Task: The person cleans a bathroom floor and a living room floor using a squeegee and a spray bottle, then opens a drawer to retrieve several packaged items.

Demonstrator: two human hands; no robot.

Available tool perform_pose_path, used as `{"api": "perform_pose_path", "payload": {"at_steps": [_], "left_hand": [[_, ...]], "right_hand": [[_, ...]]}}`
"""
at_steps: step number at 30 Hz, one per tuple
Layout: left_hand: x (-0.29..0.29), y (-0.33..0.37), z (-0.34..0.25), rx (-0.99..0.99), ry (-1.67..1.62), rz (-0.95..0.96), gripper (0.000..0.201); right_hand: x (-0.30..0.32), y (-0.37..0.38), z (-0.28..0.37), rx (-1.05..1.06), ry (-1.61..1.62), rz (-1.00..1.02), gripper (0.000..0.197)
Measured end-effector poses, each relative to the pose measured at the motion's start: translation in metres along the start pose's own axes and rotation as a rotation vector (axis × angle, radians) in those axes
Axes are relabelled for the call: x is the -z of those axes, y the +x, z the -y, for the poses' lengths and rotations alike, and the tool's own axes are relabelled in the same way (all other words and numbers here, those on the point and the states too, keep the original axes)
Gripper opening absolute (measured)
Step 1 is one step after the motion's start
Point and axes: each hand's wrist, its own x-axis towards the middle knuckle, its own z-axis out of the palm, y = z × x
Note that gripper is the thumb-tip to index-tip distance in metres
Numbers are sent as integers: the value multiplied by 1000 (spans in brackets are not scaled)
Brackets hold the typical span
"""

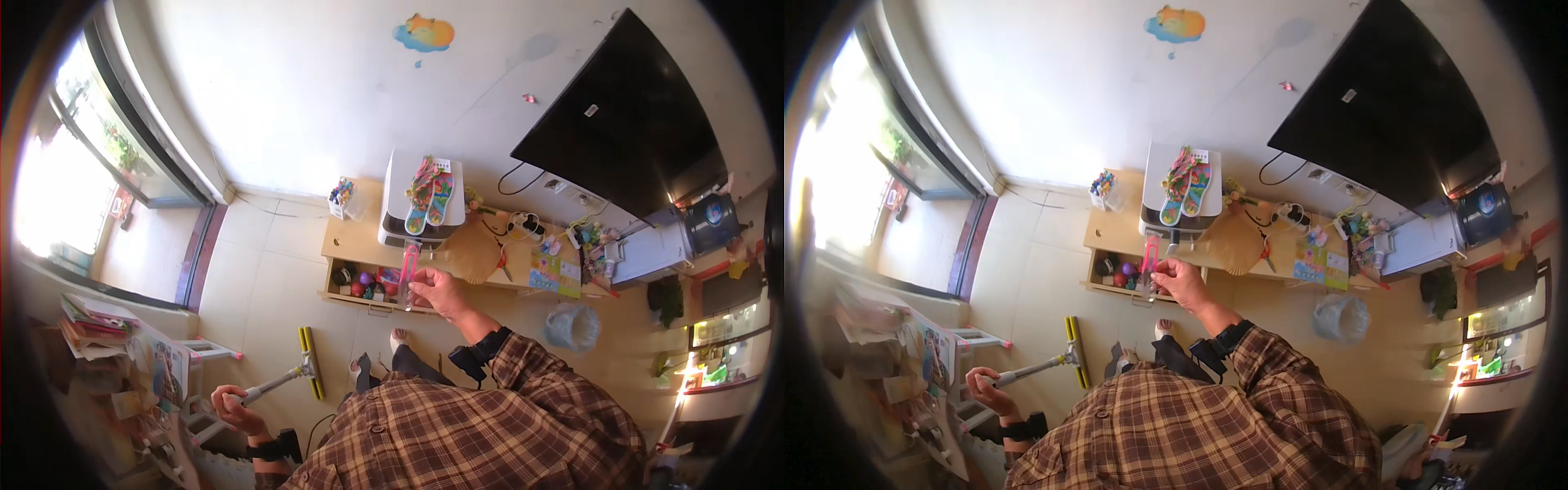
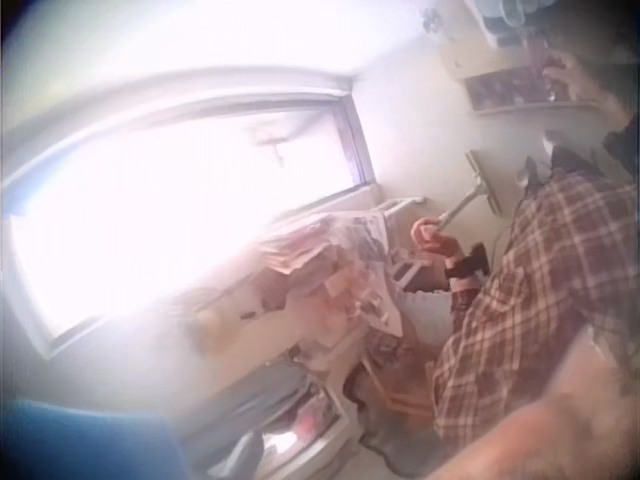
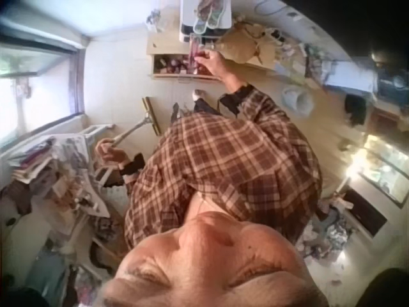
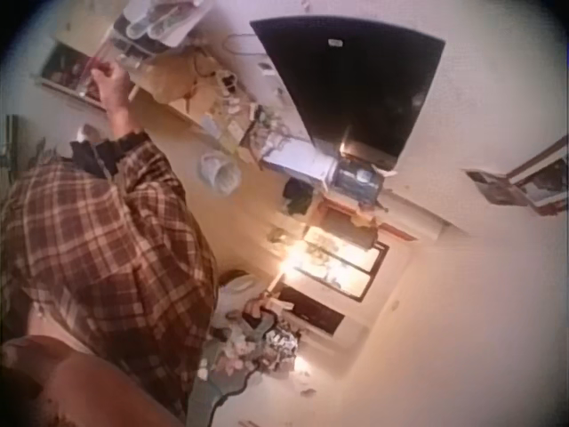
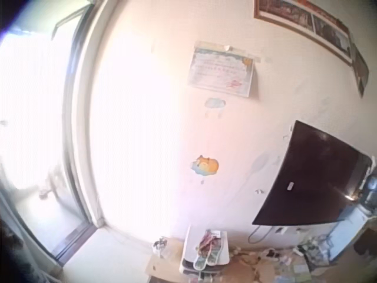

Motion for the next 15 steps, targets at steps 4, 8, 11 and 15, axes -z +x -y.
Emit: {"api": "perform_pose_path", "payload": {"at_steps": [4, 8, 11, 15], "left_hand": [[6, 1, -1, 22, -114, -11, 21], [10, -2, 0, 35, -123, 64, 20], [13, -6, 5, 44, -159, 117, 19], [14, -9, 11, 77, -193, 164, 19]], "right_hand": [[0, -13, 7, -6, 84, -32, 12], [5, -24, 4, 83, 128, -71, 15], [4, -31, 5, 81, 143, -121, 14], [15, -32, 0, 103, 169, -155, 13]]}}
